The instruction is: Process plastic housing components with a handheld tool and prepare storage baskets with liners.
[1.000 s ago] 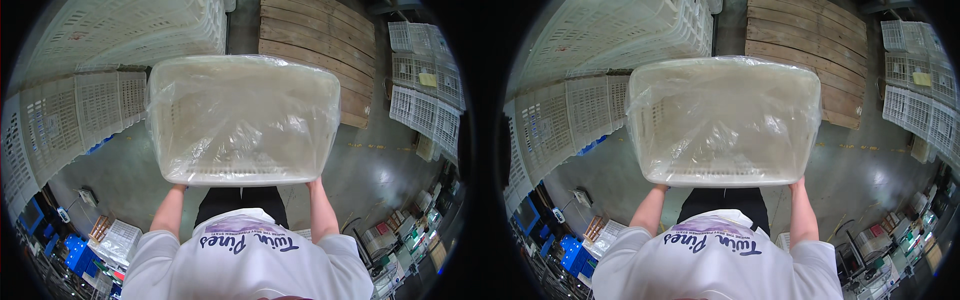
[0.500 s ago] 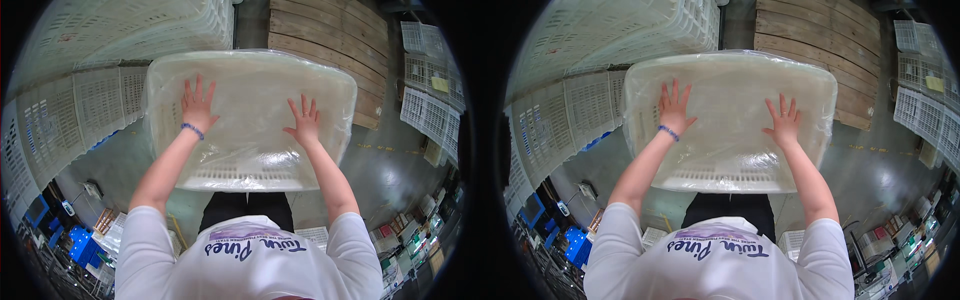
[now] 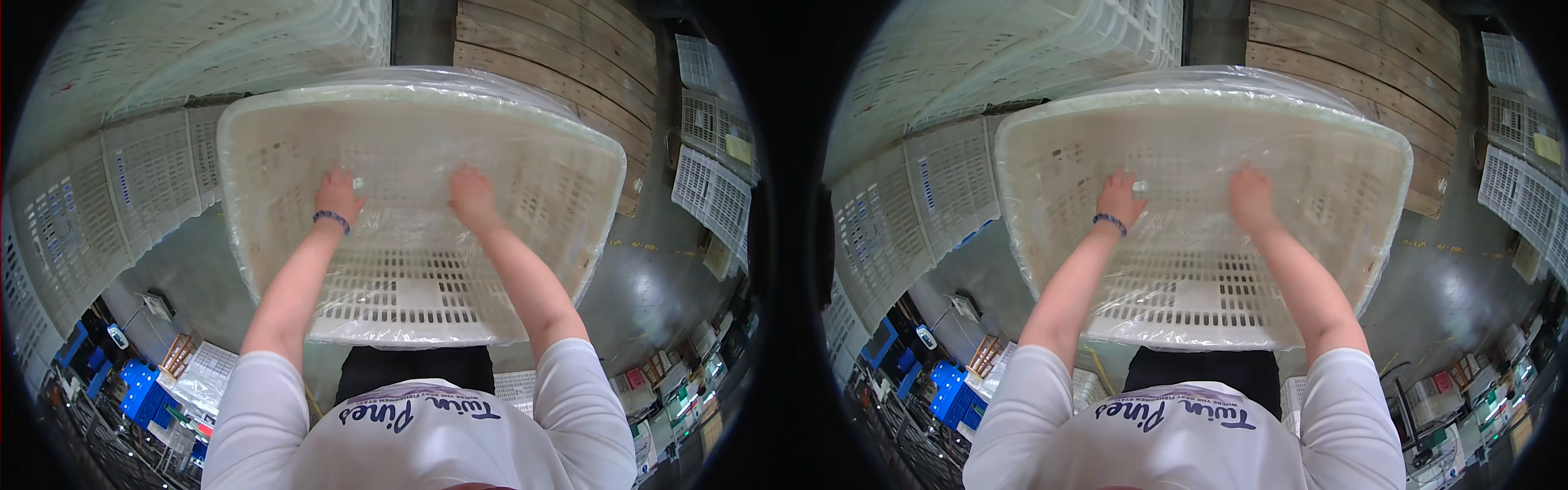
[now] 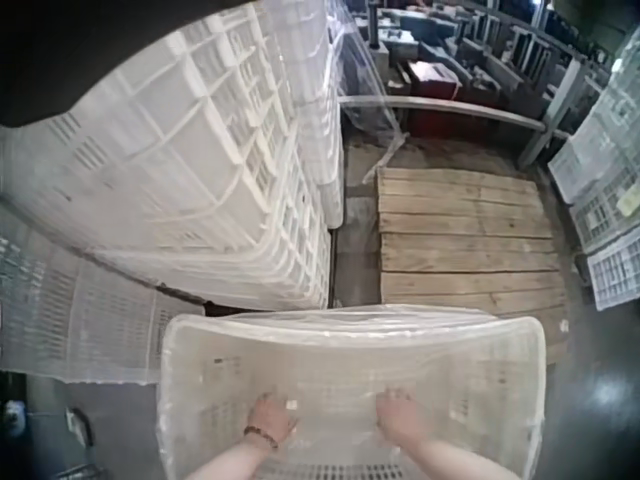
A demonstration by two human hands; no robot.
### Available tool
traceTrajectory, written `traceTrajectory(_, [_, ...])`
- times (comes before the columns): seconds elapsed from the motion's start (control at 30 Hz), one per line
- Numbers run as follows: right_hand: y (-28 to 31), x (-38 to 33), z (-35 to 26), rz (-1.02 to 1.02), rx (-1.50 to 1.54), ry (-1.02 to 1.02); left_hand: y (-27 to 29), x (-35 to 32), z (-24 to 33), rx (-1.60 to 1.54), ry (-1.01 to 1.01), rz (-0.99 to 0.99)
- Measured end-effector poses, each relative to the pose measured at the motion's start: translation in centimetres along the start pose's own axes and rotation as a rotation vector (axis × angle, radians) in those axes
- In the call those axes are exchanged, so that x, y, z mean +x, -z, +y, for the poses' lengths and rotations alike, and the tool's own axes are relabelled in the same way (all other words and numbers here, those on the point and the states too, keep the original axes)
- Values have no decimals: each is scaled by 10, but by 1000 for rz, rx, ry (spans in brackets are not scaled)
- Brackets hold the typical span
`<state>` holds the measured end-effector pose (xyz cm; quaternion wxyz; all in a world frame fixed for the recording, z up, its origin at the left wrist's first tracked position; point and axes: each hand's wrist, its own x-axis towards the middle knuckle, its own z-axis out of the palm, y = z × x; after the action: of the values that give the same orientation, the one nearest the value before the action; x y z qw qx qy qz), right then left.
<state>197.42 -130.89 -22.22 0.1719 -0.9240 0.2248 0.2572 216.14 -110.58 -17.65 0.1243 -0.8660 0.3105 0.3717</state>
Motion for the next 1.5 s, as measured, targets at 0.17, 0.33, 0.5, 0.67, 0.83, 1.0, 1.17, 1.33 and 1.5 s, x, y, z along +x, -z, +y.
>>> traceTrajectory(0.17, [62,74,-133,-88,587,342,-12,-36,1,133,-6,-599])
traceTrajectory(0.33, [54,154,-163,96,491,226,-90,-29,-20,204,-88,-311])
traceTrajectory(0.5, [67,103,-178,98,553,366,-58,-15,-20,147,51,-712])
traceTrajectory(0.67, [42,106,-142,-187,533,277,-46,-21,-25,73,-82,-548])
traceTrajectory(0.83, [18,126,-110,214,749,255,-65,-6,-8,194,-62,-686])
traceTrajectory(1.0, [107,50,-36,-549,905,211,-30,-6,5,124,20,-823])
traceTrajectory(1.17, [49,62,90,-89,411,-265,-64,-12,-21,147,-157,-704])
traceTrajectory(1.33, [57,-8,47,116,476,37,-7,-62,22,-246,-316,-310])
traceTrajectory(1.5, [177,-154,23,478,464,50,120,-147,42,-347,-622,486])
